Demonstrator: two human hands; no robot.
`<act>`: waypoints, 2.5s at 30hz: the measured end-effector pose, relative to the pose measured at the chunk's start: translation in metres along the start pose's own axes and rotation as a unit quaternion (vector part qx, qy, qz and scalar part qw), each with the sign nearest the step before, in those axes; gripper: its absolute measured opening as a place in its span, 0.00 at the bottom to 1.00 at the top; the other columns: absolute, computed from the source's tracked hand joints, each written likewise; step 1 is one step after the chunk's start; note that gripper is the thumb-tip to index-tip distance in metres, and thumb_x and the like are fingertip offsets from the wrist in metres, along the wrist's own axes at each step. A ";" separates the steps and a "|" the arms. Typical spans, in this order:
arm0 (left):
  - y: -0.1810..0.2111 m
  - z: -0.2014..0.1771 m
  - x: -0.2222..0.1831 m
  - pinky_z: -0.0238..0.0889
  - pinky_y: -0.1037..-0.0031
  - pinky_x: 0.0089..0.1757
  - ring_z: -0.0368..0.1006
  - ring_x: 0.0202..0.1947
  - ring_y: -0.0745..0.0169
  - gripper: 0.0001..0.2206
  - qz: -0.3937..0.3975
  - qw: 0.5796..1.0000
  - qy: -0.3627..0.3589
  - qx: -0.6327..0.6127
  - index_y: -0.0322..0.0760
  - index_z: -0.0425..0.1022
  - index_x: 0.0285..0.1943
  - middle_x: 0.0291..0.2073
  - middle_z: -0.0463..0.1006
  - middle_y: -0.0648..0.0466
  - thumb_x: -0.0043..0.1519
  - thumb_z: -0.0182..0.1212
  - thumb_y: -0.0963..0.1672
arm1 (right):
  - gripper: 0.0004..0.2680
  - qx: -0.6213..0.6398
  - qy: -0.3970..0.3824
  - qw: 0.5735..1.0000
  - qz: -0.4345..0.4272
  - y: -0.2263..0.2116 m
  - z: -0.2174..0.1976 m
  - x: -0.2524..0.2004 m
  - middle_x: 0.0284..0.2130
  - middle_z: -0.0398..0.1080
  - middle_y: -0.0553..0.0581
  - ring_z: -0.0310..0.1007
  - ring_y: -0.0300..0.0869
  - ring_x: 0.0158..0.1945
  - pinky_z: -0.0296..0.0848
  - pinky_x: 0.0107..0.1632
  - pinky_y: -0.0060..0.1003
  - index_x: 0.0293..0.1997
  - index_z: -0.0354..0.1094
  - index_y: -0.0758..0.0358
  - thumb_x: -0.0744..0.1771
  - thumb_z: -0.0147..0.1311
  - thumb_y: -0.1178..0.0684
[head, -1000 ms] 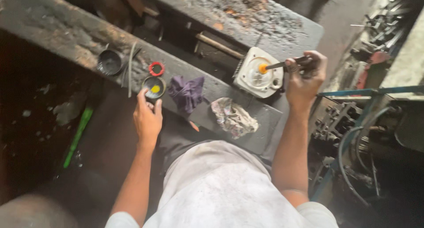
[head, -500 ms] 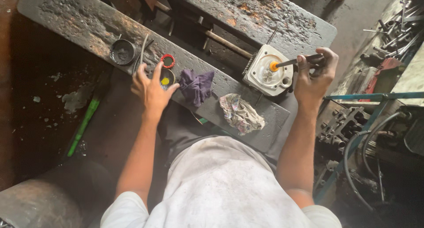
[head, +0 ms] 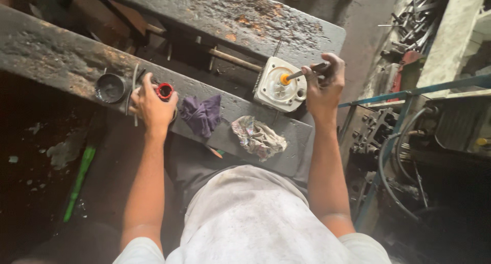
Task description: The person laps an engine valve into its seat on a cylinder head. They apply a compound from small containers, insert the valve, and rotate it using a tool and by rubbing their palms together, periodically wiping the components with a cloth.
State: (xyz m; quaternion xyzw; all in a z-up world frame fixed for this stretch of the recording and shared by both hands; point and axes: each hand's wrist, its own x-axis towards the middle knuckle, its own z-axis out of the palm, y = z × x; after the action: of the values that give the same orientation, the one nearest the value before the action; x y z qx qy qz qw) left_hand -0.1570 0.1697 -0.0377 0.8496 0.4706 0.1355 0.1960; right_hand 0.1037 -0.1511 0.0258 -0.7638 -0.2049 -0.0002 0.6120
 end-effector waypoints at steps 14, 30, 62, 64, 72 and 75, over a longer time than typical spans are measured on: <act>0.068 0.030 -0.054 0.46 0.48 0.60 0.57 0.64 0.44 0.42 0.259 0.961 -0.022 -0.095 0.41 0.56 0.74 0.50 0.78 0.50 0.51 0.77 0.47 | 0.19 0.024 -0.007 0.999 -0.030 0.008 0.002 0.000 0.42 0.70 0.57 0.74 0.38 0.50 0.76 0.54 0.33 0.66 0.58 0.68 0.68 0.60 0.71; 0.061 0.008 -0.077 0.50 0.40 0.56 0.56 0.62 0.37 0.27 0.204 0.964 -0.121 0.123 0.45 0.72 0.62 0.55 0.70 0.47 0.51 0.71 0.46 | 0.19 0.066 0.015 0.998 -0.019 0.002 0.003 -0.001 0.38 0.71 0.55 0.75 0.37 0.47 0.77 0.50 0.31 0.63 0.60 0.68 0.67 0.63 0.68; -0.012 -0.018 -0.062 0.45 0.43 0.62 0.53 0.66 0.25 0.57 0.042 0.999 -0.008 -0.033 0.33 0.46 0.78 0.64 0.59 0.29 0.41 0.84 0.49 | 0.16 0.036 -0.015 0.998 -0.057 -0.002 0.001 -0.005 0.46 0.70 0.52 0.67 0.33 0.46 0.69 0.49 0.27 0.67 0.55 0.67 0.71 0.54 0.67; -0.023 -0.005 -0.069 0.46 0.43 0.63 0.55 0.66 0.26 0.55 0.044 0.997 0.019 -0.058 0.32 0.47 0.78 0.64 0.62 0.30 0.44 0.83 0.48 | 0.16 0.043 -0.018 0.998 -0.049 0.001 0.002 -0.004 0.46 0.72 0.54 0.71 0.34 0.49 0.72 0.51 0.28 0.67 0.55 0.67 0.71 0.54 0.67; 0.003 0.007 -0.062 0.55 0.51 0.63 0.63 0.64 0.36 0.49 0.084 0.982 0.048 -0.164 0.35 0.49 0.78 0.63 0.69 0.38 0.49 0.81 0.44 | 0.17 0.043 -0.015 0.998 -0.045 0.004 0.002 -0.003 0.49 0.73 0.56 0.73 0.37 0.55 0.73 0.55 0.30 0.67 0.55 0.67 0.70 0.52 0.70; 0.031 0.018 -0.058 0.55 0.52 0.62 0.63 0.62 0.36 0.50 0.138 0.972 -0.012 -0.189 0.35 0.48 0.79 0.62 0.70 0.40 0.48 0.80 0.43 | 0.16 -0.064 0.032 0.997 0.021 0.003 0.005 -0.002 0.37 0.67 0.55 0.68 0.38 0.40 0.69 0.42 0.32 0.61 0.61 0.66 0.69 0.64 0.65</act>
State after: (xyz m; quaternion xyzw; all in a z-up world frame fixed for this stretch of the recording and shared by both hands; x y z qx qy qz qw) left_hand -0.1568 0.1016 -0.0418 0.8555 0.3126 0.2373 0.3378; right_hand 0.1015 -0.1473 0.0210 -0.8053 -0.1689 -0.0251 0.5678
